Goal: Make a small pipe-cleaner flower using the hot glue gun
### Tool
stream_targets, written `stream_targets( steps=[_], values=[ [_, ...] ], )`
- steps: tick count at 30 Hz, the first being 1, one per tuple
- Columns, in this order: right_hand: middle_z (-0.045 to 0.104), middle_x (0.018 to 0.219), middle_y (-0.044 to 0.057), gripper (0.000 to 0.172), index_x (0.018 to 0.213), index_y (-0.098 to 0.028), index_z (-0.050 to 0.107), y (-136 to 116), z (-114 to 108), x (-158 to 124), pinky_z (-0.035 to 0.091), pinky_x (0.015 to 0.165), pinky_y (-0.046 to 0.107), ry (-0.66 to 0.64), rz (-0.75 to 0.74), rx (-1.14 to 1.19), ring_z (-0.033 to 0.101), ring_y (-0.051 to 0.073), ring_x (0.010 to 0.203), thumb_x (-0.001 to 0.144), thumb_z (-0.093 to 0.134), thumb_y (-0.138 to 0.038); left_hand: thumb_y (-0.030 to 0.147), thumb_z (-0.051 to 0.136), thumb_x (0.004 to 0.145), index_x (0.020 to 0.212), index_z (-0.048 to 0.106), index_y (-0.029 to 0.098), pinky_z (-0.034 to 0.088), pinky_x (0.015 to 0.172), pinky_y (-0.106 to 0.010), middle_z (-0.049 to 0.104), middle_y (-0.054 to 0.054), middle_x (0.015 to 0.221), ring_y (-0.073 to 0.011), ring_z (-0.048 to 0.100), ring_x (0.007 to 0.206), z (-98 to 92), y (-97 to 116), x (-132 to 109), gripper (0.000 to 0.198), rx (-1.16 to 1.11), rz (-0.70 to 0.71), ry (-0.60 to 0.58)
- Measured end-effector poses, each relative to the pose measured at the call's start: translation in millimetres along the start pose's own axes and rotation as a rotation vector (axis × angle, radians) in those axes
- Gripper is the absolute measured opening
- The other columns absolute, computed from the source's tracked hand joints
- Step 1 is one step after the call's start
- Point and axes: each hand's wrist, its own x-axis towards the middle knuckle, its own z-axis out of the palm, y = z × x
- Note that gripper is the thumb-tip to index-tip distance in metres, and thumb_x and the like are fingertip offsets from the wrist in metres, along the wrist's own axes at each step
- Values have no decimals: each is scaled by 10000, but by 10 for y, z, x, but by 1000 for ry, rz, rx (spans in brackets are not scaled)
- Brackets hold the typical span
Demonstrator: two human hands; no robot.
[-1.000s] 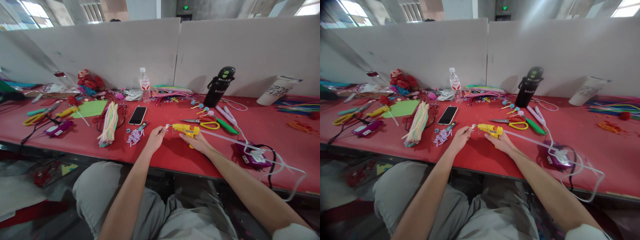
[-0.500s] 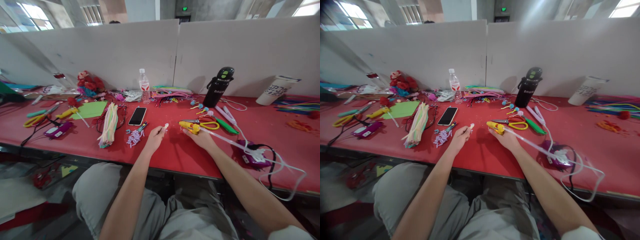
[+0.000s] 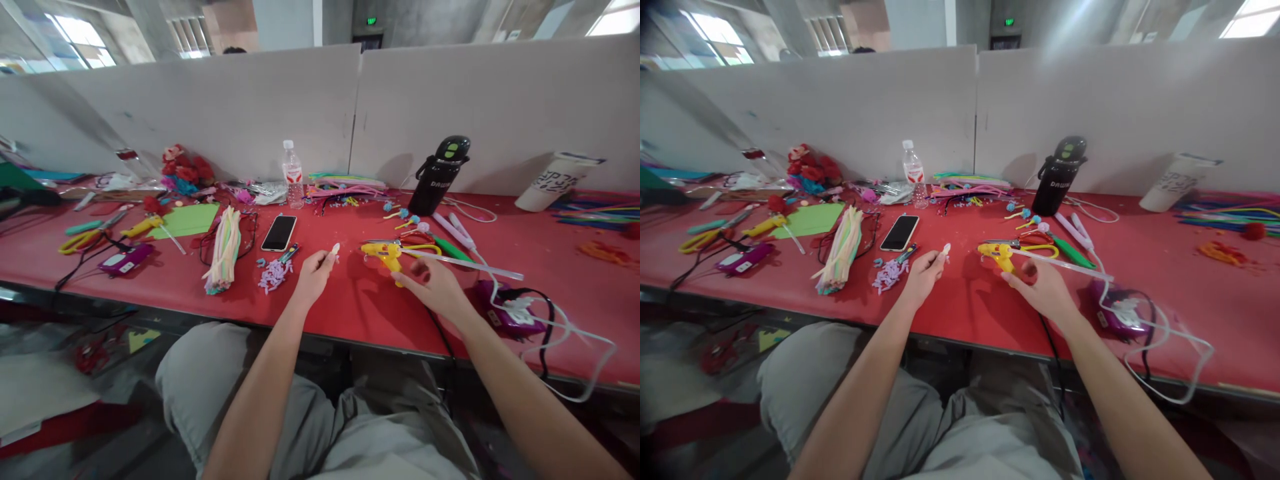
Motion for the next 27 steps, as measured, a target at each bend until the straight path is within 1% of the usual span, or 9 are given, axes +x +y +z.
stream_targets(
  steps=[2,4,6,7,9,12,15,19,27],
  values=[
    [624,771,56,318,798,-208,570,-91,-67,-121,417,639,321,2,-59,72,539,192,680,837,613,-521,500,507,890,802,583,156,261,504,-227,390,43,589,-82,335,525,8,22,-9,363,24,14,-9],
    [652,826,56,272,847,-214,608,-250,-70,-169,437,666,314,-145,-111,174,565,187,709,875,575,-482,494,503,894,788,583,154,280,520,-229,417,39,597,-86,356,542,20,52,-26,365,57,32,-17],
    [680,916,55,266,960,-226,636,-450,-2,-126,465,705,310,-301,-121,297,606,194,777,876,579,-472,488,498,899,782,584,154,296,537,-231,435,36,599,-92,371,557,36,82,-49,364,92,46,-12],
    [686,960,56,283,1011,-231,637,-554,55,-75,478,739,314,-340,-110,360,621,201,826,871,586,-472,485,495,901,786,585,154,301,545,-232,441,35,601,-94,375,564,44,95,-62,362,104,51,-8],
    [691,976,62,303,1016,-227,642,-741,192,55,492,777,325,-352,-97,468,633,211,870,858,597,-482,478,492,904,805,590,155,310,558,-232,447,35,611,-98,383,577,57,114,-88,351,110,60,-8],
    [686,892,59,321,909,-213,649,-913,396,230,499,727,319,-346,-81,578,628,199,800,828,608,-521,463,503,902,796,572,157,311,564,-231,437,37,625,-97,377,586,64,124,-120,331,92,68,-24],
    [652,786,34,346,825,-209,631,-932,549,293,482,660,294,-342,-7,680,587,165,696,796,623,-553,466,511,898,761,538,163,305,558,-233,414,41,619,-95,358,577,62,119,-135,333,81,61,-27],
    [604,729,13,350,811,-203,622,-844,669,258,462,627,274,-324,84,823,542,140,654,775,654,-550,458,523,894,761,540,164,298,550,-237,405,43,604,-95,348,567,70,108,-141,323,71,50,-42],
    [570,712,-4,253,837,-189,645,-783,755,233,407,621,250,-411,108,1083,498,113,654,817,684,-439,458,546,890,773,566,146,282,531,-225,433,39,615,-75,342,550,85,124,-174,333,-48,33,-51]
  ],
)
